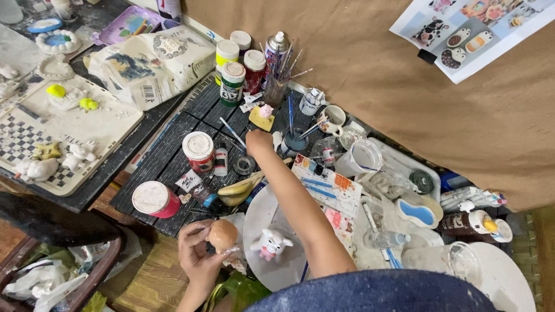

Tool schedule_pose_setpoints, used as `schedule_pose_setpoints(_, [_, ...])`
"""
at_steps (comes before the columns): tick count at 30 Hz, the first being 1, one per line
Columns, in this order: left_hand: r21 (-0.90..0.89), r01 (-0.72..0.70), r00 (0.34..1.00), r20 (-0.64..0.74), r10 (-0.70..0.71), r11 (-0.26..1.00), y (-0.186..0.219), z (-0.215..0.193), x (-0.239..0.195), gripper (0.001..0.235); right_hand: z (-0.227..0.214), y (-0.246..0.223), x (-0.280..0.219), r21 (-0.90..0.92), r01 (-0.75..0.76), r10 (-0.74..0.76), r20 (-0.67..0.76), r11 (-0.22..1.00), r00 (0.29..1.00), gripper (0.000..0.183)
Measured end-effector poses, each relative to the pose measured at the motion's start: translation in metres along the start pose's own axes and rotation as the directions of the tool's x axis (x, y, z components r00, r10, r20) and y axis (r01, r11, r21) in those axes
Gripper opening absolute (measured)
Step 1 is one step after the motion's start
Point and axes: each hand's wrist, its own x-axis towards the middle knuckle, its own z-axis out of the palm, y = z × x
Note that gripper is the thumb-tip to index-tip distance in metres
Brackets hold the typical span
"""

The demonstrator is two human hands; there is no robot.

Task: The person paints a small figurine using a brush and paint from a palette. They repeatedly dip the brush into water and apply paint to the figurine's surface while rotating it in their hand.

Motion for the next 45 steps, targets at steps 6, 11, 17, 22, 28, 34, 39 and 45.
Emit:
schedule_pose_setpoints(6, [0.019,-0.011,1.0,0.002,0.011,1.0,-0.003,0.001,0.002,0.069,-0.026,0.003,-0.022,0.113,0.109,-0.108,-0.014,0.988,0.994,0.021])
schedule_pose_setpoints(11, [0.031,-0.016,1.0,0.0,0.016,0.999,-0.002,0.002,0.0,0.068,-0.02,-0.01,-0.024,0.1,0.142,-0.132,-0.095,0.985,0.987,0.025])
schedule_pose_setpoints(17, [-0.04,0.031,0.999,-0.038,-0.032,0.999,0.002,-0.006,-0.004,0.064,-0.029,-0.009,-0.024,0.213,0.037,-0.026,-0.055,0.976,0.998,0.02])
schedule_pose_setpoints(22, [-0.028,0.023,0.999,-0.028,-0.023,0.999,0.004,-0.007,-0.001,0.066,-0.035,0.033,-0.024,0.646,0.268,-0.122,-0.262,0.715,0.957,0.025])
schedule_pose_setpoints(28, [-0.018,0.038,0.999,-0.029,-0.038,0.999,0.011,0.003,0.003,0.066,-0.065,0.092,-0.077,0.925,0.359,-0.186,-0.334,0.123,0.924,0.015])
schedule_pose_setpoints(34, [-0.035,0.04,0.999,-0.007,-0.04,0.999,0.01,0.014,-0.005,0.067,-0.096,0.148,-0.154,0.989,0.073,0.114,-0.087,0.125,0.99,0.024])
schedule_pose_setpoints(39, [-0.07,0.024,1.0,0.002,-0.024,0.997,0.006,0.022,-0.007,0.071,-0.072,0.196,-0.164,0.973,-0.069,0.02,0.075,-0.222,0.997,0.019])
schedule_pose_setpoints(45, [-0.084,0.006,1.0,0.024,-0.004,0.996,0.009,0.026,-0.01,0.072,-0.038,0.201,-0.116,0.991,-0.118,0.127,0.11,0.061,0.986,0.026])
